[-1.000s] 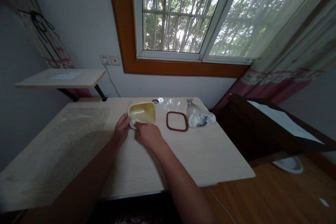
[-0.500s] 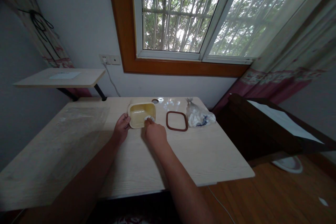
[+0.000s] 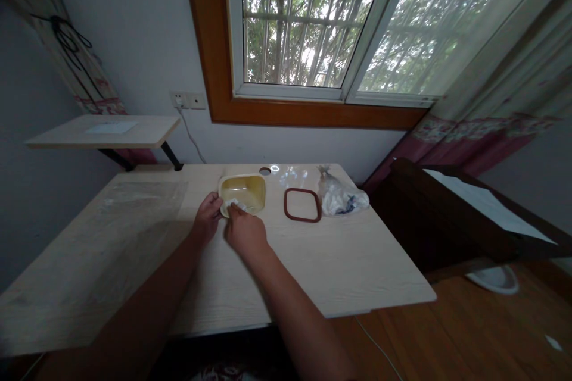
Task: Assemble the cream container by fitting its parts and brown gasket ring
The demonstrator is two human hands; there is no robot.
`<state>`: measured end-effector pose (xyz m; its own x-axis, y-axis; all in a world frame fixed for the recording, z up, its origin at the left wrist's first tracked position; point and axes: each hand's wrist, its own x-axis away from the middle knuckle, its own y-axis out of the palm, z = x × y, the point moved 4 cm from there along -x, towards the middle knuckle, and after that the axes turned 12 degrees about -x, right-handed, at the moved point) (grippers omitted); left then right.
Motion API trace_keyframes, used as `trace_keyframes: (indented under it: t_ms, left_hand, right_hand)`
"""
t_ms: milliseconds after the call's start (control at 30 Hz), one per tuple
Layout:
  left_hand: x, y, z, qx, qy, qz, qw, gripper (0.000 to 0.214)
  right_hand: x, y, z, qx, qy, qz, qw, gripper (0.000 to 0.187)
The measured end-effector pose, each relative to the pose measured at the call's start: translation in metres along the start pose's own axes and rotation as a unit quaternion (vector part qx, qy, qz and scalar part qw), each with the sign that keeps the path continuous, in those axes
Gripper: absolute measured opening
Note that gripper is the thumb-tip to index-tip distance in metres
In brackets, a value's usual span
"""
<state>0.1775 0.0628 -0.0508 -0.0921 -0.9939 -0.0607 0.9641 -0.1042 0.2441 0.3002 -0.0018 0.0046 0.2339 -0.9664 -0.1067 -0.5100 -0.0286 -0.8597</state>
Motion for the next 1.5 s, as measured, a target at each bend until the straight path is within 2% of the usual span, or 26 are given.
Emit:
trace_keyframes:
  t_ms: [200, 467, 867, 1000, 1233, 1500]
  left_hand:
    - [-0.002, -0.004, -0.002, -0.011, 0.001, 0.006, 1.0, 0.038]
    - [0.002, -0.001, 0.002, -0.009, -0.002, 0.014, 1.0, 0.04]
    - [-0.001, -0.003, 0.002, -0.011, 0.009, 0.02, 1.0, 0.041]
    - [-0.001, -0.003, 0.002, -0.01, 0.001, 0.022, 1.0, 0.041]
    - [0.0, -0.001, 0.004, -0.01, -0.003, 0.024, 1.0, 0.042]
    - [-0.002, -0.006, 0.003, 0.006, -0.002, 0.036, 0.999, 0.04]
  right_hand:
    - [0.002, 0.0, -0.007, -0.022, -0.009, -0.01, 1.0, 0.054]
    - [0.007, -0.009, 0.0, 0.006, -0.012, -0.032, 0.999, 0.054]
    - [0.008, -0.024, 0.016, 0.103, 0.071, -0.032, 0.992, 0.057]
    - [0.007, -0.019, 0.01, 0.077, 0.066, -0.026, 0.995, 0.056]
    - [0.001, -0.006, -0.007, -0.013, 0.014, -0.014, 1.0, 0.056]
    - [0.002, -0.004, -0.01, -0.085, -0.014, -0.004, 0.996, 0.062]
